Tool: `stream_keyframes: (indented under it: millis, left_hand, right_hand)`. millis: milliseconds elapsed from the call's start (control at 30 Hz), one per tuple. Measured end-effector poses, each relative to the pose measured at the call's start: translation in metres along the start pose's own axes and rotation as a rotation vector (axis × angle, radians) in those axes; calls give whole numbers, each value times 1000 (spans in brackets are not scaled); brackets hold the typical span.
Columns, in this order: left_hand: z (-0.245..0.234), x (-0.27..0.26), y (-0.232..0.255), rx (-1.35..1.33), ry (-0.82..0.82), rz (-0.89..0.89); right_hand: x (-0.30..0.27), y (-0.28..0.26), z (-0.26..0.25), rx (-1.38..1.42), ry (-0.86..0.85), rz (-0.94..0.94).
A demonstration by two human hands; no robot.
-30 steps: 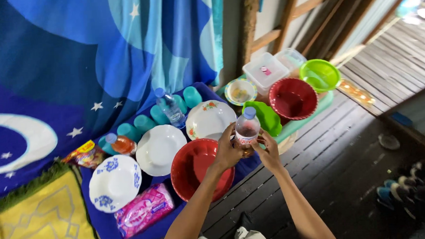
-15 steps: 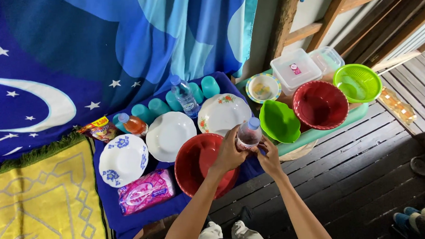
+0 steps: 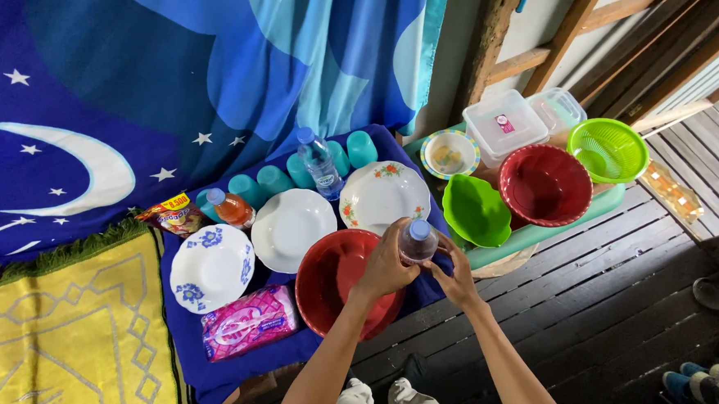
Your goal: The person moves several plastic bottles from a yellow mat to a nearby blue cloth, then smooths and folds the yellow mat and a second beige mat. Finally, the person places a green colander and a red bowl onto the folded mats.
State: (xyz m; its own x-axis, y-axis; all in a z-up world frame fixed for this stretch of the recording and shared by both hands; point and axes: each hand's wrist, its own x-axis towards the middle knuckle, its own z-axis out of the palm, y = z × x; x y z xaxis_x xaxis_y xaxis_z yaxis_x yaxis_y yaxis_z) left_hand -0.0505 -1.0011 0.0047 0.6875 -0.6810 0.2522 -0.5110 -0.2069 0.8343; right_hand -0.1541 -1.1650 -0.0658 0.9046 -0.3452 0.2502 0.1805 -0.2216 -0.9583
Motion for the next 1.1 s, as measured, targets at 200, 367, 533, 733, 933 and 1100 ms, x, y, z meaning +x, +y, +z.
stream_keyframes:
  millis: [200, 367, 533, 733, 933, 1100]
  left_hand:
    - [-8, -4, -1, -44, -72, -79]
    - [-11, -4, 4, -53, -66, -88]
    - [-21, -6, 8, -61, -105, -151]
    - [-26, -10, 5, -134, -28, -134]
    - [-39, -24, -1, -220, 164, -82]
    - [-62, -44, -6, -268, 384, -80]
  right_hand:
    - [-2, 8, 6, -21, 40, -90]
    - [-2, 22, 9, 59, 137, 27]
    - [3, 22, 8, 49, 228, 36]
    - [24, -19, 7, 53, 302, -83]
    - [56, -81, 6, 90, 369, -221]
    - [76, -130, 27, 109, 227, -290]
